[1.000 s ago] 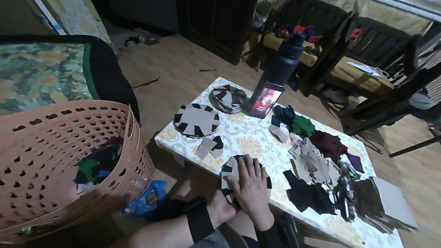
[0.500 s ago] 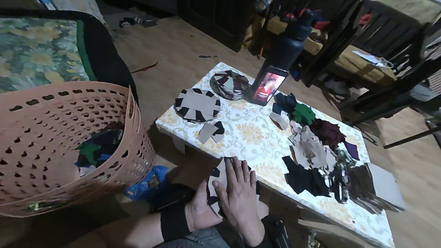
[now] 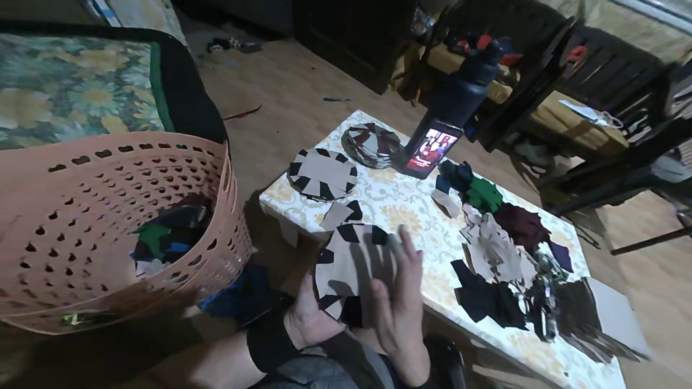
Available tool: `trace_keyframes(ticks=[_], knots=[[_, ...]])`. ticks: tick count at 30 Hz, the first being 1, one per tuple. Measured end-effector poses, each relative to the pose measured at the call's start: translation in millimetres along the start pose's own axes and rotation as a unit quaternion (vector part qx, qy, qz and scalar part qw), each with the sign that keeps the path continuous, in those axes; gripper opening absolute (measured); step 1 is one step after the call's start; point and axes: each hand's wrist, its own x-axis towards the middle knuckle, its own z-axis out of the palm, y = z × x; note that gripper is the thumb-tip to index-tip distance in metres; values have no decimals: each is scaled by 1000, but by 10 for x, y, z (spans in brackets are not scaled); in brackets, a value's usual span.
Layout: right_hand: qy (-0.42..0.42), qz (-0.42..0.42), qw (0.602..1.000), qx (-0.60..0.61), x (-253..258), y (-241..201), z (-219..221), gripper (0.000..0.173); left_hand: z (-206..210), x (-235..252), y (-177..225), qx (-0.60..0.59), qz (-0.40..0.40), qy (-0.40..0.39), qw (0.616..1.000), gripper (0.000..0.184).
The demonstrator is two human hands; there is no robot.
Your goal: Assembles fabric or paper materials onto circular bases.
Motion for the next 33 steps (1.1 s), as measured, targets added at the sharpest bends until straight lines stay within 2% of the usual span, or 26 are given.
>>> trace_keyframes(ticks=[2, 4, 6, 8, 10, 12, 14, 17, 23, 27, 33], knots=[[56, 37, 994, 87, 44, 101, -73, 69, 25, 83, 106, -7, 37, -34, 999, 73], [79, 127, 975, 163, 49, 186, -88, 73, 40, 171, 184, -14, 79, -49, 996, 78], [62, 236, 937, 251, 28, 187, -59, 73, 70, 251, 200, -22, 123, -11, 992, 79], [29, 301, 885, 353, 9, 157, 15, 69, 80, 333, 181, -33, 159, 19, 987, 79], [19, 336, 839, 428, 14, 122, 90, 72, 59, 406, 151, -36, 182, 24, 982, 79], [25, 346, 824, 448, 55, 120, 141, 80, 46, 438, 133, -21, 197, 24, 980, 79], [19, 342, 839, 422, 111, 164, 173, 85, 11, 441, 133, -5, 219, 11, 976, 73], [-6, 337, 859, 385, 235, 278, 185, 83, 38, 420, 191, -13, 256, 34, 966, 65], [-66, 274, 911, 299, 820, 653, 295, 72, 241, 504, 651, 72, 295, 127, 944, 92], [-111, 254, 926, 256, 1419, 852, 513, 63, 238, 664, 1154, 211, 337, 83, 914, 107], [-153, 252, 928, 227, 2037, 926, 844, 52, 317, 892, 1626, 211, 394, 122, 886, 93]])
